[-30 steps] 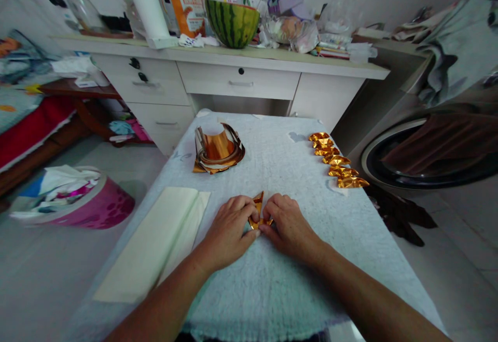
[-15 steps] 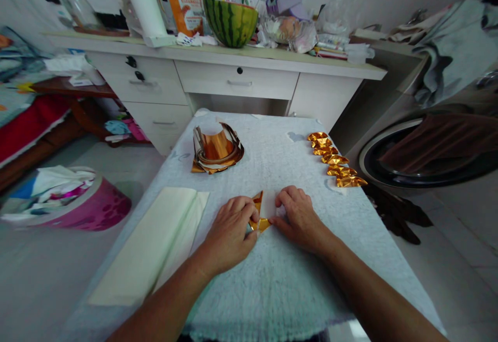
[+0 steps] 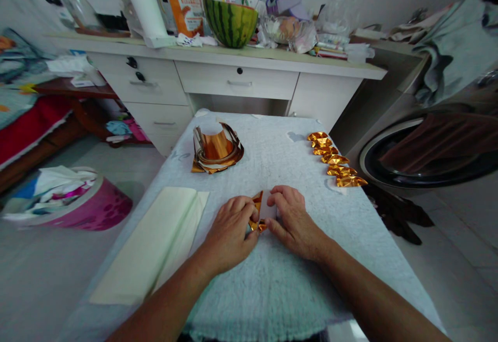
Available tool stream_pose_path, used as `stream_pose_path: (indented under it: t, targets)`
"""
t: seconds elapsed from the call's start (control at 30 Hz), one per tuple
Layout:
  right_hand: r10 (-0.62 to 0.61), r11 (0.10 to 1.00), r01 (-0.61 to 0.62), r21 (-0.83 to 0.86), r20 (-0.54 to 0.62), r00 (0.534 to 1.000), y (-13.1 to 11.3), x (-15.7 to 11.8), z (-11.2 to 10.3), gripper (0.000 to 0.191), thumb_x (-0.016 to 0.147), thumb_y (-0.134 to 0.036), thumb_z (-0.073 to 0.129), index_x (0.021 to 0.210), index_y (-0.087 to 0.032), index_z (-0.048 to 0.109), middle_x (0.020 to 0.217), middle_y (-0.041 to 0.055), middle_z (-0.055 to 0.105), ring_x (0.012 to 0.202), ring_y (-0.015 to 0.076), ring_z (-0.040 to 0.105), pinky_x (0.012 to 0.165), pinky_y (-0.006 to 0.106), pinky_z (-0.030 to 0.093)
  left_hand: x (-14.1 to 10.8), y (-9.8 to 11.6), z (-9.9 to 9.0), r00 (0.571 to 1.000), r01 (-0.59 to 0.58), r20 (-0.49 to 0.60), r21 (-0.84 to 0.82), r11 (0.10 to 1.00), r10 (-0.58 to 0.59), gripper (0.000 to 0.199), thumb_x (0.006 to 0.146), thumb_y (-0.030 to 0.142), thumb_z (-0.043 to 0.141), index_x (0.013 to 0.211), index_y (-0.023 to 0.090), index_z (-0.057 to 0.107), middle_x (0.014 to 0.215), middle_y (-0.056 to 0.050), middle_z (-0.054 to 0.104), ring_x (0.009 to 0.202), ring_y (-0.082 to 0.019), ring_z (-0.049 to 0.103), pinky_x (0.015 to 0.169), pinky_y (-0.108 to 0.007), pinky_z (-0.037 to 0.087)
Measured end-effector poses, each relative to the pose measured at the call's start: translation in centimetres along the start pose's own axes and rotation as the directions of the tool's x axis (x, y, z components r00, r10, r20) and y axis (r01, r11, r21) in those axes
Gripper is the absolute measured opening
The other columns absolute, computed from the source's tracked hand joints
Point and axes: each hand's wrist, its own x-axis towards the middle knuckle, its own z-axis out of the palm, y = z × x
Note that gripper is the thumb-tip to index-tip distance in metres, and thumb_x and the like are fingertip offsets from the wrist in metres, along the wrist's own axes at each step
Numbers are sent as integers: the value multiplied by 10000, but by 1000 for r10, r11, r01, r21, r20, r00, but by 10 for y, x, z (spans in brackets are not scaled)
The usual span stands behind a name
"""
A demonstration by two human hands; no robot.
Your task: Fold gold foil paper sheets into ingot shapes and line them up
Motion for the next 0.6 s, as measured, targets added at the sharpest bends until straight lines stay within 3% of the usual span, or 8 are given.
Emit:
stream_pose_path:
  t: [0.13, 0.33, 0.6]
  targets:
    - [5, 1000, -4, -13, 28, 1000, 2, -1, 1, 276, 767, -279, 634, 1000, -202, 508, 1201, 105, 458, 1126, 277, 398, 962, 457, 320, 0, 0, 0, 1000, -11, 14, 0, 1000, 11, 173, 753, 132, 531, 888, 230, 484, 1045, -34, 510, 1034, -234, 459, 899, -411, 401]
    - [14, 1000, -15, 7, 90, 996, 4, 2, 7, 76, 813, -206, 626, 770, -194, 565, 1187, 68, 504, 1148, 248, 401, 966, 436, 309, -1, -2, 0, 1000, -17, 10, 5, 1000, 17, 194, 737, 127, 527, 891, 237, 485, 1038, -35, 508, 1034, -238, 460, 903, -412, 401]
    - [66, 998, -67, 14, 48, 997, 7, 6, 14, 106, 790, -181, 663, 708, -188, 595, 1147, 51, 541, 1096, 236, 425, 941, 429, 312, -1, -1, 1, 1000, 6, 9, -5, 1000, -6, 210, 722, 118, 532, 892, 233, 489, 1051, -35, 511, 1049, -236, 457, 916, -413, 390]
